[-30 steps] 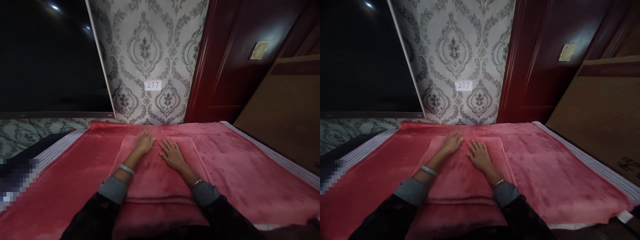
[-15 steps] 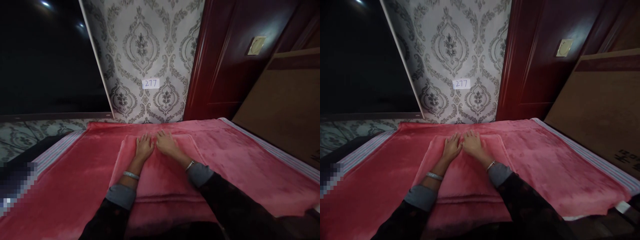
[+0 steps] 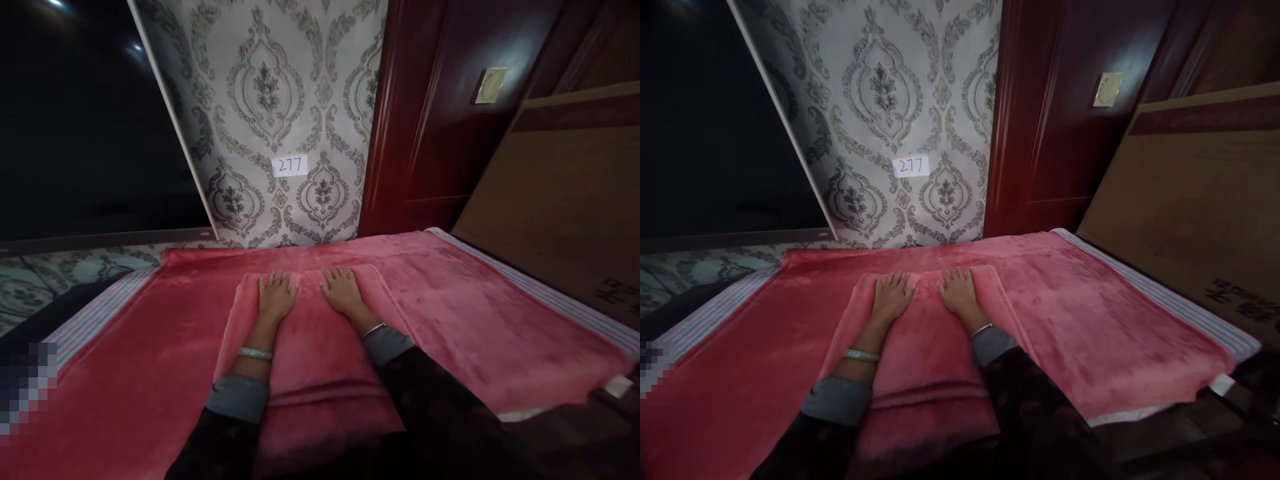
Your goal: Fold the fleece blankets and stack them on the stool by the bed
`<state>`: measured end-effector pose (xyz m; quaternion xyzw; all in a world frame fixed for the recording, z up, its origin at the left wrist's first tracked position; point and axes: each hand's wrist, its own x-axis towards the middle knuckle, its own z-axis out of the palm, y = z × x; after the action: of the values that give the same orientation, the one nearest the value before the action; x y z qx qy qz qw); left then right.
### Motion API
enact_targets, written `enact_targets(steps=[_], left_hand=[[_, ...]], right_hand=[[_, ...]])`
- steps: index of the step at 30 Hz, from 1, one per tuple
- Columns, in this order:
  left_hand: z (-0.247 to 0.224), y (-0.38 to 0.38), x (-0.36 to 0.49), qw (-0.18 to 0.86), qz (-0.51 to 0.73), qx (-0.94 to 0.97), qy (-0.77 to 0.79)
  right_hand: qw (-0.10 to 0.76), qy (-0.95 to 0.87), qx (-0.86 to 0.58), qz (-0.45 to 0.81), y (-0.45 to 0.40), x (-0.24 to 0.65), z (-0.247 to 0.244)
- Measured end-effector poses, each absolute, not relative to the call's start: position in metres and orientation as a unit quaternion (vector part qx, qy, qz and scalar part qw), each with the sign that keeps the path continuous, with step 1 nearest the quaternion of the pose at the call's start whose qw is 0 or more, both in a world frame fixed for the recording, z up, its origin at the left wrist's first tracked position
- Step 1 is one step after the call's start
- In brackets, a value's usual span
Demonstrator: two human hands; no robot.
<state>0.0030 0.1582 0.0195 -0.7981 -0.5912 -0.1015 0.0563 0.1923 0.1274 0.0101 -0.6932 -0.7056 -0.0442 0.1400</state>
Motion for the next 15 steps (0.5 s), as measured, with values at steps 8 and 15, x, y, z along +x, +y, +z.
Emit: enact_targets(steps=[8, 15], left_hand=[[0.03, 0.164, -0.035, -0.026, -0.086, -0.699, -0.71], [0.029, 0.143, -0.058, -0.048, -0.066, -0.716, -0.693]], right_hand=[[0.138, -0.614, -0.776, -0.045, 0.104, 0.247, -0.001], [0.139, -0.587, -0.796, 0.037, 0.068, 0.282, -0.011]])
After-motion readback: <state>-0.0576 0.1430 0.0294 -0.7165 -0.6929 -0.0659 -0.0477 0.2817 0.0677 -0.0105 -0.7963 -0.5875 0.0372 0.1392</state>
